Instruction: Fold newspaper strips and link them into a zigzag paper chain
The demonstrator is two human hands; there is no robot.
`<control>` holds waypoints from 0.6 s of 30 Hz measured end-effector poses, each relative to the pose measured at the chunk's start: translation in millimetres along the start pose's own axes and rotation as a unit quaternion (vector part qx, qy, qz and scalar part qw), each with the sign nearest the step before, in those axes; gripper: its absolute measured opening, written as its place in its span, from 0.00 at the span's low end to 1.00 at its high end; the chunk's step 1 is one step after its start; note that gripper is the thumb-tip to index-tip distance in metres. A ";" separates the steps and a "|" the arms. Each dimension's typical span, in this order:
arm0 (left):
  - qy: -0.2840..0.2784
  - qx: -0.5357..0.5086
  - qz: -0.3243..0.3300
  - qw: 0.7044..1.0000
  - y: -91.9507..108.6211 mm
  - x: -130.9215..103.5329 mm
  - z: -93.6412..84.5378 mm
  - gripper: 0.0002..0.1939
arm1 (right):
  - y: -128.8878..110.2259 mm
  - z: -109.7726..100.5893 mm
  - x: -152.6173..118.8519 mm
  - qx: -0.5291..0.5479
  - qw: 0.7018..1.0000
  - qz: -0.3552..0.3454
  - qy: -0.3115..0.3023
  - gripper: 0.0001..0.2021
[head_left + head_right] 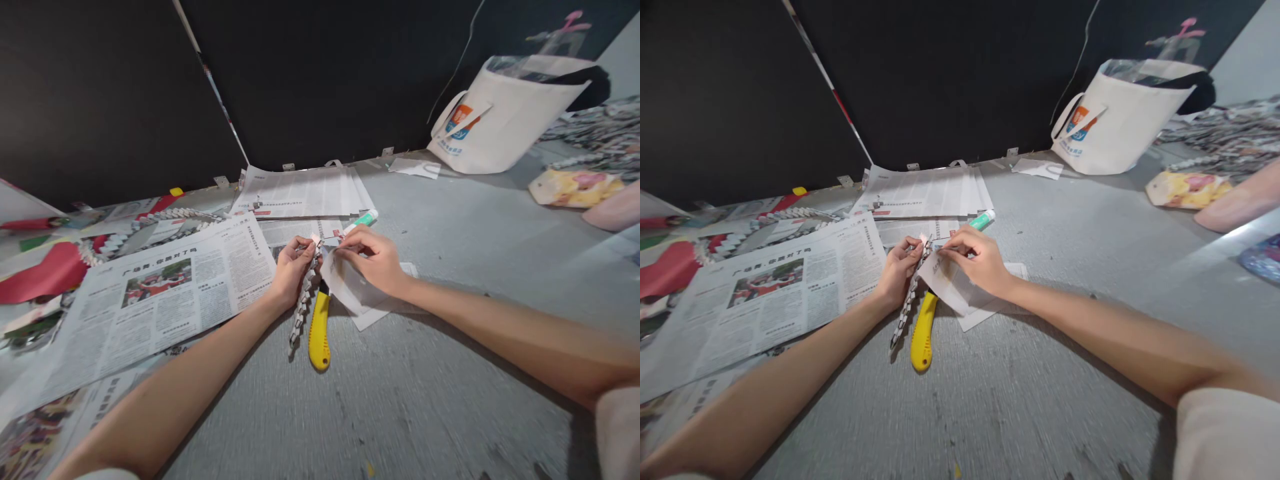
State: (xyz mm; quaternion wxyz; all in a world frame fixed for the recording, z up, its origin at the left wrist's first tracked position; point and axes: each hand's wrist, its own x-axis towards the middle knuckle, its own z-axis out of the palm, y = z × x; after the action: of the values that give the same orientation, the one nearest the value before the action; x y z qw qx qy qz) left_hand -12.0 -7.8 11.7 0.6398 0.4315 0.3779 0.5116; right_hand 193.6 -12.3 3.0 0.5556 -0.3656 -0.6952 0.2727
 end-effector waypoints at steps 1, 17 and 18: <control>0.000 0.001 0.002 1.000 -0.1 -0.1 -0.1 0.22 | 0.4 -0.3 0.9 0.017 0.998 0.055 0.019 0.12; 0.074 0.197 0.280 0.937 49.9 -35.8 28.6 0.16 | 18.1 3.6 12.1 0.067 0.980 0.184 0.024 0.21; 0.064 0.183 0.283 0.940 63.5 -44.9 32.4 0.14 | 18.3 3.5 12.4 0.063 0.981 0.183 0.023 0.20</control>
State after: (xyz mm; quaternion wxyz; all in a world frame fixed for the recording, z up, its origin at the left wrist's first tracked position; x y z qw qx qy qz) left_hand -11.4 -50.6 84.3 0.3537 0.5964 0.3672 0.6200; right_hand 192.6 8.6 -5.1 0.5340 -0.4568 -0.5854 0.4043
